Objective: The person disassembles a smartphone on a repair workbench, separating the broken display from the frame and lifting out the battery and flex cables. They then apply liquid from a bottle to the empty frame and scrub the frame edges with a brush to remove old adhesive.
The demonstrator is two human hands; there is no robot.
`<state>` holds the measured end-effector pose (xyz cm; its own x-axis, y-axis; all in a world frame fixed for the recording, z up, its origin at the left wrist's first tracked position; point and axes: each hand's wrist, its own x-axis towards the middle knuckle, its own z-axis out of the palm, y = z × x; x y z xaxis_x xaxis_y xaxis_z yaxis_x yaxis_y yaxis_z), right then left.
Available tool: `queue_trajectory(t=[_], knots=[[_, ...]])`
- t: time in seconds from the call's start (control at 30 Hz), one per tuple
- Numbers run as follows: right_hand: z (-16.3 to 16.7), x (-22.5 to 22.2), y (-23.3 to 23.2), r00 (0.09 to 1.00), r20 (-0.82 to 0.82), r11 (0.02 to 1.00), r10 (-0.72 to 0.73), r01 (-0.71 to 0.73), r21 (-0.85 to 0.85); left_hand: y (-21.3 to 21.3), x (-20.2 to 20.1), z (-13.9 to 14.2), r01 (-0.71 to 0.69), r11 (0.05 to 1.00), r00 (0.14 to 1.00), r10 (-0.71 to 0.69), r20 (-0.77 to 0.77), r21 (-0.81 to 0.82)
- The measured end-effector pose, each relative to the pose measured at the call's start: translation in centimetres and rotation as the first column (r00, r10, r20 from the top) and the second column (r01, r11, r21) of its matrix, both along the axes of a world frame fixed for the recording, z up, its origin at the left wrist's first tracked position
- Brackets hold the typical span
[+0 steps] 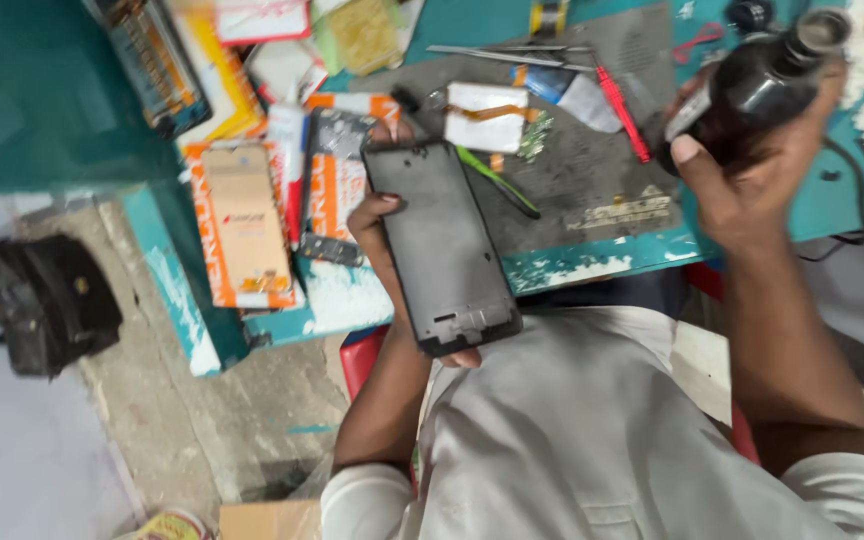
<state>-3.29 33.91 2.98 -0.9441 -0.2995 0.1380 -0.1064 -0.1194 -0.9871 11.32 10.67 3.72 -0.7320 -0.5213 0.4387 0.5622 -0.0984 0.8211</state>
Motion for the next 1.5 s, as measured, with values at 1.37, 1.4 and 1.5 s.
queue_trajectory(t=[1.37, 1.4, 1.5], knots=[[13.3, 4.7, 2.6, 0.085, -0.637, 0.566, 0.766, 0.380, 0.732, -1.4, -2.6, 3.9, -0.081, 0.983, 0.927, 0.135, -0.349, 0.164], [13.2, 4.5, 2.6, 0.084, -0.622, 0.554, 0.778, 0.374, 0.744, -1.6, -2.5, 4.0, -0.067, 0.975, 0.938, 0.134, -0.320, 0.210], [13.0, 4.1, 2.6, 0.111, -0.618, 0.551, 0.779, 0.349, 0.758, -2.2, -2.4, 4.1, 0.046, 0.861, 0.976, 0.069, -0.206, 0.506]])
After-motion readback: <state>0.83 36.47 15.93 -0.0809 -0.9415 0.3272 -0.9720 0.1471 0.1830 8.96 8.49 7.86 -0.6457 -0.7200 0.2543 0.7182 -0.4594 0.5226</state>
